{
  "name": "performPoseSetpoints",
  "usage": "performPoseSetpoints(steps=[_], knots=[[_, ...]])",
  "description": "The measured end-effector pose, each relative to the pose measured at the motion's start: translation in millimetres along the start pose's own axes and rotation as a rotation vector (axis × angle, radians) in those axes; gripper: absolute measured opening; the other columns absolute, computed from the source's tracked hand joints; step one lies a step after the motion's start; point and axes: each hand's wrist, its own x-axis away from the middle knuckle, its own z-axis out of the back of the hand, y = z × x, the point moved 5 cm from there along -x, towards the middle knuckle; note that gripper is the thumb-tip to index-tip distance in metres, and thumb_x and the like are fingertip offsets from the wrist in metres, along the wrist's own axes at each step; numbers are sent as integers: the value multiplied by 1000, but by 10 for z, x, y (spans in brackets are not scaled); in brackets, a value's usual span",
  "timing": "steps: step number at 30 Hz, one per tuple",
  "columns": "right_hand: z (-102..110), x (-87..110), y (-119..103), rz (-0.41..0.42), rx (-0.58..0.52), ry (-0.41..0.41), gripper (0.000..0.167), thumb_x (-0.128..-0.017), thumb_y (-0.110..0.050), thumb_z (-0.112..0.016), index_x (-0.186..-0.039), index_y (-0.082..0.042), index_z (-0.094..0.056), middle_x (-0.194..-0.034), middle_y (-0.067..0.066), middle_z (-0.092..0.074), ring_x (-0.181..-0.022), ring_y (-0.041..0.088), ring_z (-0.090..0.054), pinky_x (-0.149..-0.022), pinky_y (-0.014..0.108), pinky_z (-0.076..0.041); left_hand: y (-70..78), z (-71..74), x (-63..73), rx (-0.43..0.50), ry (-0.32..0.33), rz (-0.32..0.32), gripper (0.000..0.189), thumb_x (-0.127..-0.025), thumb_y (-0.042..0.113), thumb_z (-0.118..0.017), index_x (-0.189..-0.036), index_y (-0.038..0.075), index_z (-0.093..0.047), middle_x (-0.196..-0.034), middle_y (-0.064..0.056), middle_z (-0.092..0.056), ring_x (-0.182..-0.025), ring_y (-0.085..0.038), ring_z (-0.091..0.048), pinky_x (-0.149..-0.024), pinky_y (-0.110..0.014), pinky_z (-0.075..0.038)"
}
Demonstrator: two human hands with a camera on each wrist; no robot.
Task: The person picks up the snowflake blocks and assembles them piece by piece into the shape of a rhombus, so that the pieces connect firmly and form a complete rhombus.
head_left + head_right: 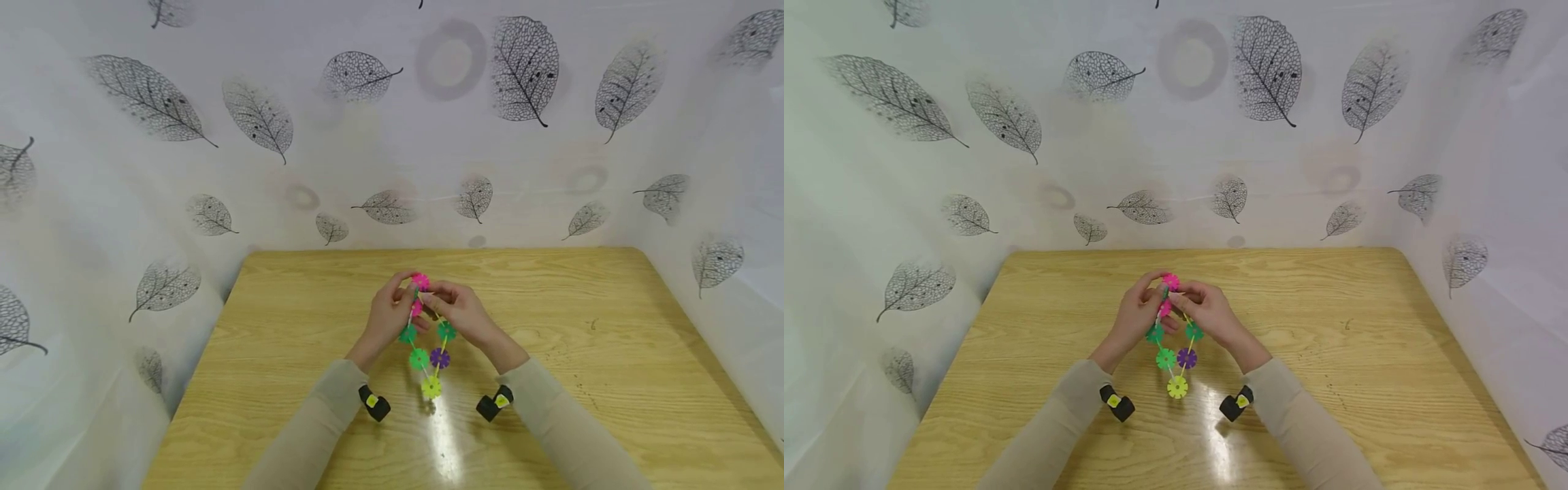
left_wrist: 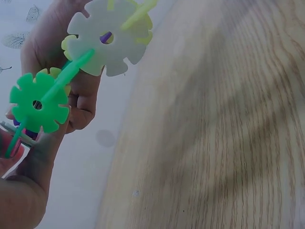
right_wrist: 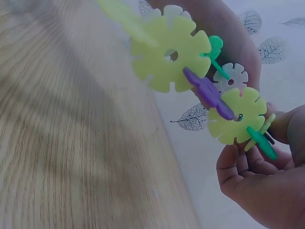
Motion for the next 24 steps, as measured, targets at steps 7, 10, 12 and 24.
performPoseSetpoints(steps=[7,10,12,24], knots=[[-6,-20,22,-21,0,14,29,-107,-13,-63,-127,8,-67,-104,15,-77,-86,11,-66,-79,24,-57,-7,-7,-14,11,4,14,33,-114,22,-49,-146,21,-55,-91,-32,-68,-57,-29,-76,-66,-69,-61],[-9,-24,19,-29,18,23,29,-107,-14,-64,-127,6,-67,-104,14,-76,-87,12,-66,-80,25,-57,2,1,-20,10,-1,25,33,-114,22,-49,-146,21,-55,-91,-31,-69,-60,-37,-76,-66,-69,-61],[-10,-26,13,-30,28,33,29,-106,-15,-65,-127,6,-68,-104,15,-76,-88,13,-67,-81,25,-58,15,6,-24,6,-8,27,33,-114,22,-49,-146,21,-55,-91,-31,-69,-65,-45,-76,-67,-68,-62],[-10,-27,-25,16,40,85,28,-105,-12,-67,-126,5,-67,-104,18,-76,-88,11,-70,-83,24,-60,53,17,-42,11,-28,26,33,-114,23,-49,-146,23,-54,-94,-23,-74,-65,-43,-76,-67,-68,-62]])
